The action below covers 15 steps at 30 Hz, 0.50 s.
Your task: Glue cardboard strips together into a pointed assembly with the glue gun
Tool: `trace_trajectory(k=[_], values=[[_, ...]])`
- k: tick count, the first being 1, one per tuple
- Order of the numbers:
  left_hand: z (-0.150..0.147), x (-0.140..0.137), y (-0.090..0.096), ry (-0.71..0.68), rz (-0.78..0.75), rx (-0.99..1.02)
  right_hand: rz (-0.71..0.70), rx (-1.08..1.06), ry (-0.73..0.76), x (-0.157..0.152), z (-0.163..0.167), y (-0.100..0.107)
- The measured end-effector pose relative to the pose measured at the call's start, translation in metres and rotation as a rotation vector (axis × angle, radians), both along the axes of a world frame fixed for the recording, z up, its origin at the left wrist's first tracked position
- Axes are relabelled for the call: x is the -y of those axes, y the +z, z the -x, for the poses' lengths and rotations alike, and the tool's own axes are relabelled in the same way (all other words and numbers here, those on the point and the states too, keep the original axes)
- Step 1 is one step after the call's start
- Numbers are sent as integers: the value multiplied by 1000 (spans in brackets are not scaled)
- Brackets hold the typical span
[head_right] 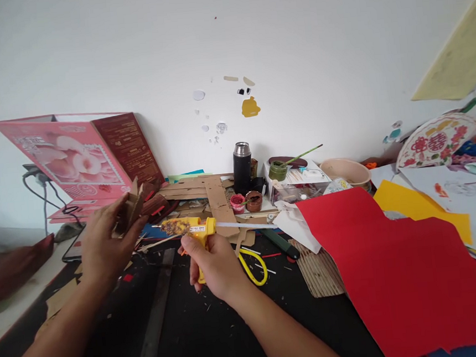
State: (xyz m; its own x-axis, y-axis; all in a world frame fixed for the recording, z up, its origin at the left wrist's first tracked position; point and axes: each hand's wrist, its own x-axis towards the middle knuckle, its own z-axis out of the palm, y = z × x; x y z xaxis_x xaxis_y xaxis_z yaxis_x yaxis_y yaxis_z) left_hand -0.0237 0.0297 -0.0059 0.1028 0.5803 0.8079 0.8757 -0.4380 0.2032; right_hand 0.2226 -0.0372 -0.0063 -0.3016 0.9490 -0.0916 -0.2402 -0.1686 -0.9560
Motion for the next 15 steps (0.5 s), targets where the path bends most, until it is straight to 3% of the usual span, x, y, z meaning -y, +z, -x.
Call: trace_trajectory(k=[6,11,15], values=[[9,2,6,78,-2,34,51,115,142,3,11,-17],[6,6,12,38,-100,19,107,191,288,7,25,-41],[1,12,18,24,-159,-22,123,224,369,8,34,-46]])
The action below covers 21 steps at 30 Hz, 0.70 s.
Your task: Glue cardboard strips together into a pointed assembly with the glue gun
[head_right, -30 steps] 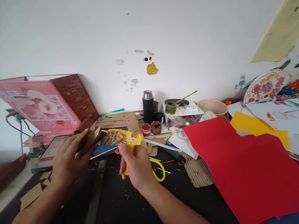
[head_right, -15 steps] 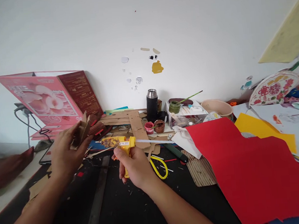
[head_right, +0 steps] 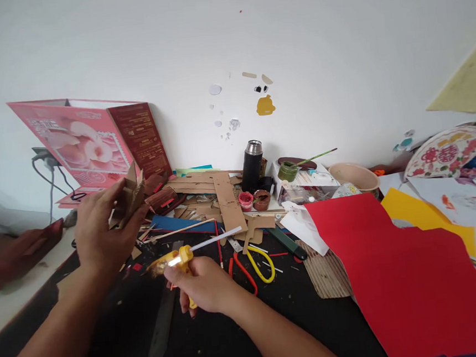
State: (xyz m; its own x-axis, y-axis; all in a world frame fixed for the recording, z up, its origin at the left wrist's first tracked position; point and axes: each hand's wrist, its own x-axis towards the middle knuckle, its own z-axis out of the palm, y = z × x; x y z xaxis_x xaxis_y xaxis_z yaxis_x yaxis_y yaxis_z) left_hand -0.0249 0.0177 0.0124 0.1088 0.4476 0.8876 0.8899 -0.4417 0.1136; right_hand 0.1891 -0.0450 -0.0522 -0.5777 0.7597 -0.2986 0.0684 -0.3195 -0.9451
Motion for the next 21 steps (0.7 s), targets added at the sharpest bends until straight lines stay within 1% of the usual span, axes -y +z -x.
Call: trace_trajectory(k=[3,5,9,11,16,19,21], values=[[-3,4,3,-6,-14,-26,2,30,45,0,3,3],[-4,5,2,-17,3,-53,-35,90,84,1,4,4],[-8,4,-3,-44,18,-102,-228,245,118,7,2,8],[-9,3,-5,-55,12,-116,-324,289,110,11,0,12],[-12,1,-8,-88,56,-136,-461,443,68,13,-9,30],[-13,1,-9,-106,70,-150,-607,554,42,12,-13,36],[-13,0,-10,-106,72,-162,-706,637,52,11,-15,38]])
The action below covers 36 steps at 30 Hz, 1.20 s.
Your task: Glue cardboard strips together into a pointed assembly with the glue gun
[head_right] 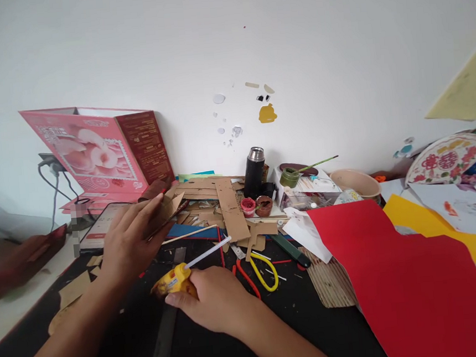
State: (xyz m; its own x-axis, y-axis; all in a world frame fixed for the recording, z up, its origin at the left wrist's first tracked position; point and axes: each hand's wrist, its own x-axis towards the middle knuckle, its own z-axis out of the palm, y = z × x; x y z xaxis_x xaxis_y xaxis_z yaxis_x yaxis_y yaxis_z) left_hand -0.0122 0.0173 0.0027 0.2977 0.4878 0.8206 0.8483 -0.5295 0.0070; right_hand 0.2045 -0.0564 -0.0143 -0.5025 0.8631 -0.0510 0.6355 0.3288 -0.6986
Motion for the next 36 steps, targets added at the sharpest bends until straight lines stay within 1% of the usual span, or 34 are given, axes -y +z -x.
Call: trace_trajectory(k=[2,5,11,13,15,18,21,24,26,29,32,36], values=[[0,0,-1,3,4,-11,-71,59,11,1,-1,1],[0,-1,-2,-10,11,-23,-130,100,19,2,-3,3],[0,-2,-4,-22,34,-38,-115,271,36,2,-6,14],[-1,-2,-4,-23,35,-45,-128,293,33,1,-7,17],[-2,-2,-4,-27,40,-48,-142,270,20,0,-9,18],[-2,-2,-5,-34,53,-53,-173,113,-55,-1,-12,17],[-1,-3,-5,-52,68,-53,-179,-167,-171,-5,-17,13],[-1,-1,-6,-127,122,-20,-98,-478,-289,-12,-23,9],[-2,1,-6,-209,213,26,-16,-654,-357,-17,-27,8],[-4,4,-6,-307,365,90,75,-868,-416,-23,-31,11],[-5,5,-6,-348,431,101,115,-1011,-445,-25,-33,16],[-6,6,-5,-354,455,78,130,-1092,-444,-24,-32,18]])
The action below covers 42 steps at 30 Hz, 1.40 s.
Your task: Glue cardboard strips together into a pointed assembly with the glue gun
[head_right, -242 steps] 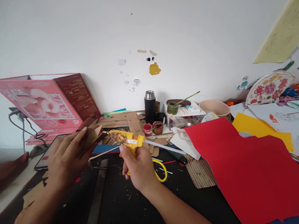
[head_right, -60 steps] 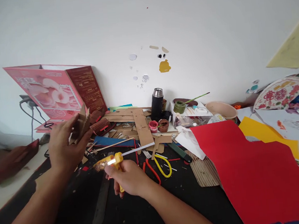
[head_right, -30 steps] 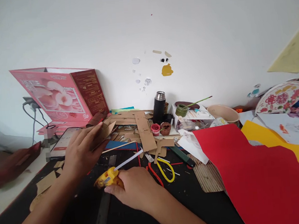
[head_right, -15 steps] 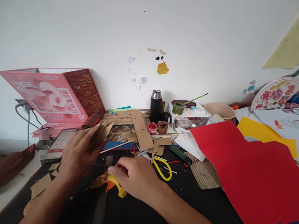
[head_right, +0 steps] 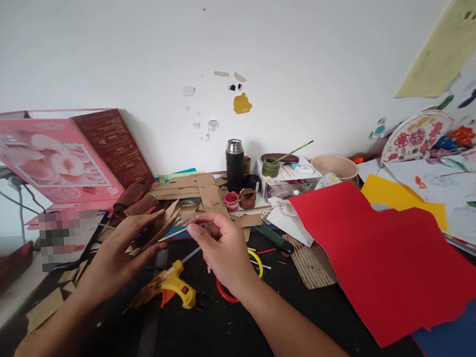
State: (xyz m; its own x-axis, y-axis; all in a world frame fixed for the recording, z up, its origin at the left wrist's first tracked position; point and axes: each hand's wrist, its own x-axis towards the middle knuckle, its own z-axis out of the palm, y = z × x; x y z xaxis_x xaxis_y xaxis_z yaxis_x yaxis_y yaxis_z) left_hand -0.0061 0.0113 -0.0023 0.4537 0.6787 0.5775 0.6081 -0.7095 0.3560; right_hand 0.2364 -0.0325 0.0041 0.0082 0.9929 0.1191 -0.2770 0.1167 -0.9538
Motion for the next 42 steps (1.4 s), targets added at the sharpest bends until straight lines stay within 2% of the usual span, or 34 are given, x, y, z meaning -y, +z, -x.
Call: trace_trajectory(k=[8,22,28,34,42], values=[[-2,3,1,-66,59,-47,11,-3,43,2,2,0],[0,2,-6,-33,129,-45,36,6,43,2,3,3],[-1,1,-5,-44,84,-73,51,-3,24,0,5,0],[-1,-2,-4,-39,-23,-119,65,1,-2,0,4,-2],[4,-8,-10,72,-99,-113,59,-56,8,-2,3,-3]])
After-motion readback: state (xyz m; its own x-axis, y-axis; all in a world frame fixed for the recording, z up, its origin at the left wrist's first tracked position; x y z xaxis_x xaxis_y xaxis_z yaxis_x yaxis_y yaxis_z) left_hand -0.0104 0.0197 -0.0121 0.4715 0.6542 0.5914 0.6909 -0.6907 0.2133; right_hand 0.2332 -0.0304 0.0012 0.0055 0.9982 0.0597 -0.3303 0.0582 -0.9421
